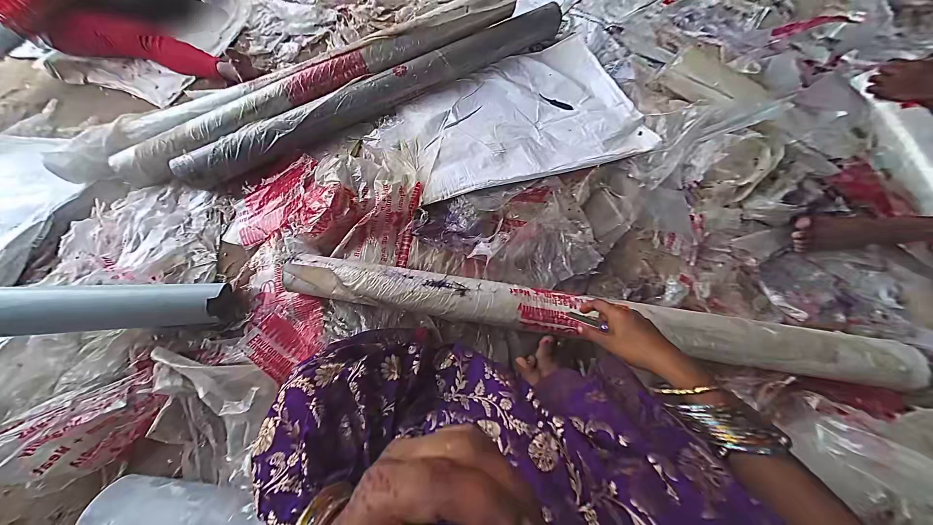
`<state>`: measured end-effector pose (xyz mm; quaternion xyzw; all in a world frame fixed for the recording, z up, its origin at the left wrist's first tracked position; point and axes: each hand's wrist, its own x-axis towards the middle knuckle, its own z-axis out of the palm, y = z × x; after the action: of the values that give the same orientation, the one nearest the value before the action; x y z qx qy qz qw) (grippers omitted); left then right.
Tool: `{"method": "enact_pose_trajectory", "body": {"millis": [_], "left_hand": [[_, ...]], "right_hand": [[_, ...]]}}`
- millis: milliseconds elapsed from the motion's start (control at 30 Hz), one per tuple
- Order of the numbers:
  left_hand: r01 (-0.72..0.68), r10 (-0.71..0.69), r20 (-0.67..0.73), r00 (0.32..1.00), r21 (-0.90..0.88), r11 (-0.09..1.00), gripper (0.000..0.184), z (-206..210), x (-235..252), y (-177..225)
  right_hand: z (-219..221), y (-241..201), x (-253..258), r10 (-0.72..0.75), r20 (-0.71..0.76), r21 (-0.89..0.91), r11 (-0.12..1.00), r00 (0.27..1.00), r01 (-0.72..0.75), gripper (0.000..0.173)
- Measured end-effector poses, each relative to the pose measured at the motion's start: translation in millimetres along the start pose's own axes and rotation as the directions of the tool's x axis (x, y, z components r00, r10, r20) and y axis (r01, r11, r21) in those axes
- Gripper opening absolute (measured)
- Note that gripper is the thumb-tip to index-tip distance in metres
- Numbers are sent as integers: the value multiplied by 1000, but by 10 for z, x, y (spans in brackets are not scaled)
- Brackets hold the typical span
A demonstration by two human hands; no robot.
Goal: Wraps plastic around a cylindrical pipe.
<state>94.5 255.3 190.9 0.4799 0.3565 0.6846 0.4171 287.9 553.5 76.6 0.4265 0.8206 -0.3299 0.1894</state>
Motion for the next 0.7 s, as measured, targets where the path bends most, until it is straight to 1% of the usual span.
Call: {"method": "enact_pose_trajectory", "body": {"millis": [33, 67, 100, 133, 167, 200, 233, 267, 300, 333, 367, 400, 467, 500, 600, 700], "left_hand": [[25, -15, -49, 999, 196, 980, 27, -305, 23, -161], [82, -30, -141, 990, 385, 919, 34, -651, 20, -327], [191, -43, -273, 961, 543, 818, 41, -1000, -20, -475], [336, -41, -429, 902, 642, 689, 48, -1325, -81, -603], [491, -37, -586, 810, 641, 591, 50, -1610, -145, -705], [603, -9, -718, 696, 577, 551, 48, -1853, -227, -803], [671, 37, -820, 572, 493, 554, 48, -2059, -326, -912], [704, 89, -884, 458, 423, 570, 49, -2243, -438, -1034], [725, 109, -926, 361, 352, 592, 51, -2370, -532, -1131], [736, 93, -955, 282, 277, 617, 54, -2444, -573, -1191], [750, 74, -968, 240, 233, 619, 56, -2485, -581, -1222], [775, 71, -969, 238, 233, 587, 58, -2515, -595, -1249], [821, 62, -961, 268, 262, 507, 62, -2562, -583, -1281], [830, 53, -962, 267, 257, 495, 64, -2581, -544, -1285], [841, 49, -962, 268, 258, 476, 68, -2630, -497, -1345], [847, 32, -950, 311, 293, 443, 70, -2658, -534, -1440]], "right_hand": [[1, 16, 108, 23, 102, 28, 999, 995, -26, 49], [4, 29, 196, 14, 165, 61, 998, 986, -24, 51], [9, 18, 264, -7, 189, 85, 996, 982, -9, 49], [6, -31, 316, -24, 182, 84, 996, 983, 9, 43], [-7, -103, 362, -31, 152, 44, 999, 988, 24, 37], [-20, -200, 396, -29, 112, -28, 999, 993, 32, 33], [-16, -303, 434, -44, 61, -111, 993, 997, 50, 31], [13, -398, 486, -81, 11, -200, 976, 997, 81, 31], [64, -486, 546, -141, -29, -284, 950, 990, 127, 31], [126, -566, 619, -211, -66, -348, 921, 975, 176, 31], [200, -649, 687, -282, -100, -392, 893, 954, 223, 30], [284, -736, 738, -351, -125, -416, 868, 928, 272, 29], [442, -901, 806, -481, -175, -443, 818, 859, 368, 27], [515, -968, 844, -538, -201, -458, 790, 818, 407, 25], [649, -1140, 921, -610, -229, -476, 750, 759, 459, 25], [699, -1218, 993, -673, -298, -513, 711, 677, 481, 20]]}}
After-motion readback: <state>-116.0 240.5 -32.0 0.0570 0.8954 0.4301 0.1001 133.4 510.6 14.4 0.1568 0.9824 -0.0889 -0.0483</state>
